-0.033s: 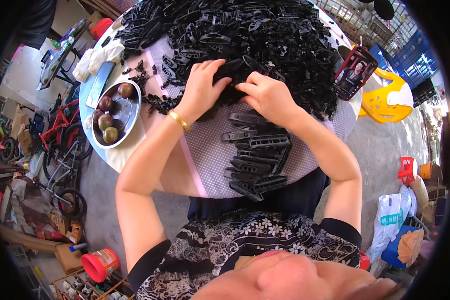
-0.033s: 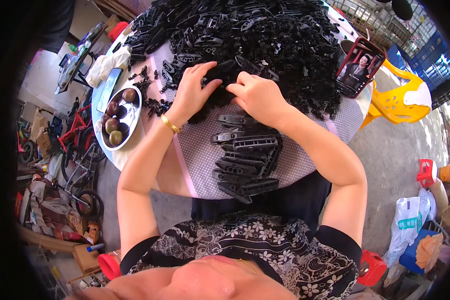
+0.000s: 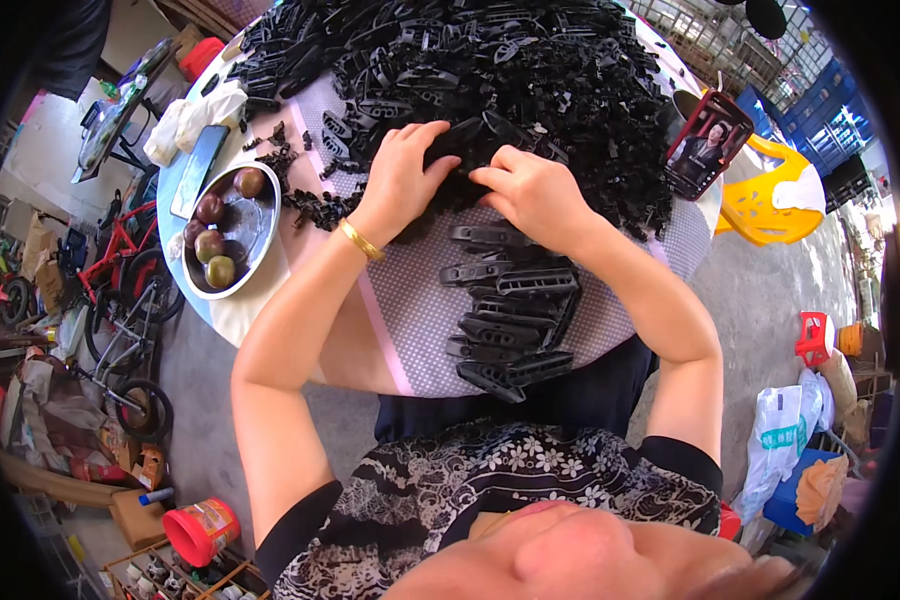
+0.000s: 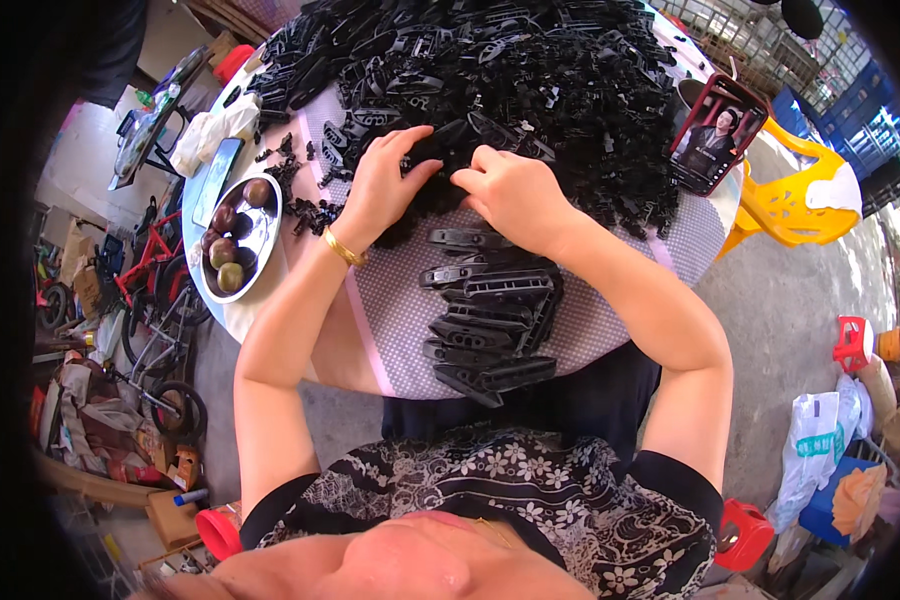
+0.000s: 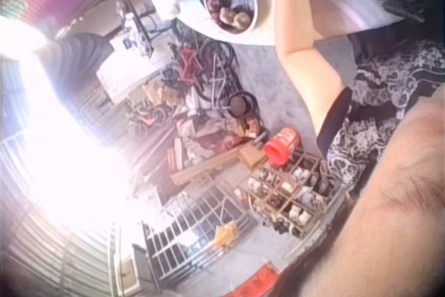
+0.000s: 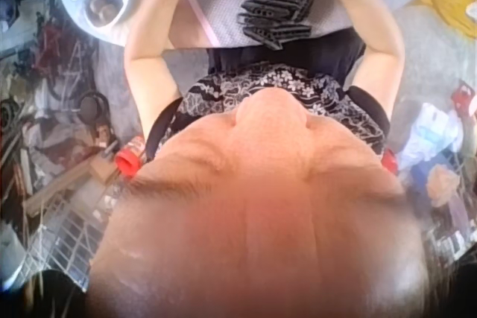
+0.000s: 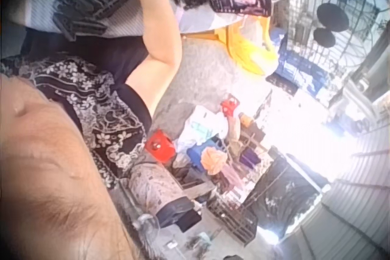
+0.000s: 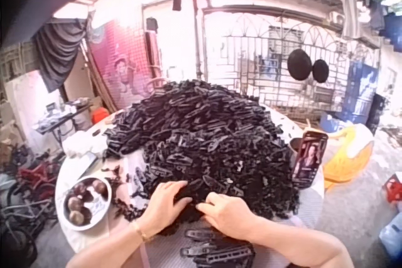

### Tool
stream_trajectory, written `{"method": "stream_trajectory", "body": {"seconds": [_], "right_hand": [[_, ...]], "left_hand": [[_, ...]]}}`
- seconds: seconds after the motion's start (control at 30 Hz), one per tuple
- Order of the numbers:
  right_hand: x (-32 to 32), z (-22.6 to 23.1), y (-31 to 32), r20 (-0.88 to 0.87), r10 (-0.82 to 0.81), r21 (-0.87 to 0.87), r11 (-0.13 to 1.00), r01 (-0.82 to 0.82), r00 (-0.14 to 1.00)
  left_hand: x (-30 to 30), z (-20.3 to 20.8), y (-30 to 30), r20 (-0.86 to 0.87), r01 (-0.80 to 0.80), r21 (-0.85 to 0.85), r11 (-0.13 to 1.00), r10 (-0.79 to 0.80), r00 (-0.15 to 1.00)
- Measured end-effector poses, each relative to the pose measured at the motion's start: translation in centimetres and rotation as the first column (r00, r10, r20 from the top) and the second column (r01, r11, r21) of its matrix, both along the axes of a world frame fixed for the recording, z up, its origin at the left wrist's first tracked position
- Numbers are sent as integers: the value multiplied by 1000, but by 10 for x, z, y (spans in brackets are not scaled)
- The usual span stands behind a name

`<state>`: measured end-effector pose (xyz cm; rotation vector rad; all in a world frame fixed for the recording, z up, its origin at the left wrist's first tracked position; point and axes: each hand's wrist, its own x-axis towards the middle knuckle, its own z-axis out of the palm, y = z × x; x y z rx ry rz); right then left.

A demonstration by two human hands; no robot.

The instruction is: The person assembles plastic components by picking small clips and plastic pieces from a pile, pressing them together by hand, and stacking the completed units on the table.

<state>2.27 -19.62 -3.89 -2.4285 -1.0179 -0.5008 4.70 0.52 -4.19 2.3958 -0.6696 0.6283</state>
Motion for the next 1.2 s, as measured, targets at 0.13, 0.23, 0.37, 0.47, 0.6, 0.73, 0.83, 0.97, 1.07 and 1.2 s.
{"method": "stream_trajectory", "body": {"seconds": [0.13, 0.23, 0.37, 0.47, 0.6, 0.73, 0.83, 0.97, 1.07, 1.2], "right_hand": [[-1, -2, -1, 120, -9, -123, 992, 24, 993], [2, -7, -1, 165, -29, -30, 999, 35, 986], [0, 9, -4, 30, -51, 283, 958, 41, 998], [-1, 15, -9, -227, -30, 460, 878, 134, 974], [-2, 22, -7, -459, 205, 728, 644, 234, 864], [-9, 15, 2, -279, 349, 802, 598, 17, 895], [-15, 21, 4, -240, 328, 738, 674, -48, 914], [-15, 21, 4, -248, 281, 745, 667, -3, 927], [-15, 21, 2, -319, 252, 762, 641, 89, 914], [-15, 23, 0, -135, 173, 632, 773, -49, 976]], "left_hand": [[1, 2, -1, -57, 6, -8, 1000, -7, 998], [-1, 2, -1, -80, 12, -207, 978, -29, 996], [-1, 10, 3, -294, -82, -496, 865, -78, 953], [-17, 22, -5, -411, -247, -906, 343, -576, 707], [-33, 19, -3, -349, -181, -937, 299, -828, 439], [-45, 20, -10, -360, -142, -933, 331, -865, 348], [-47, 23, -10, -421, -228, -906, 356, -807, 415], [-44, 14, -8, -384, -139, -921, 363, -795, 470], [-45, 12, -8, -391, -155, -920, 361, -807, 442], [-47, 12, -8, -416, -165, -908, 385, -784, 461]]}}
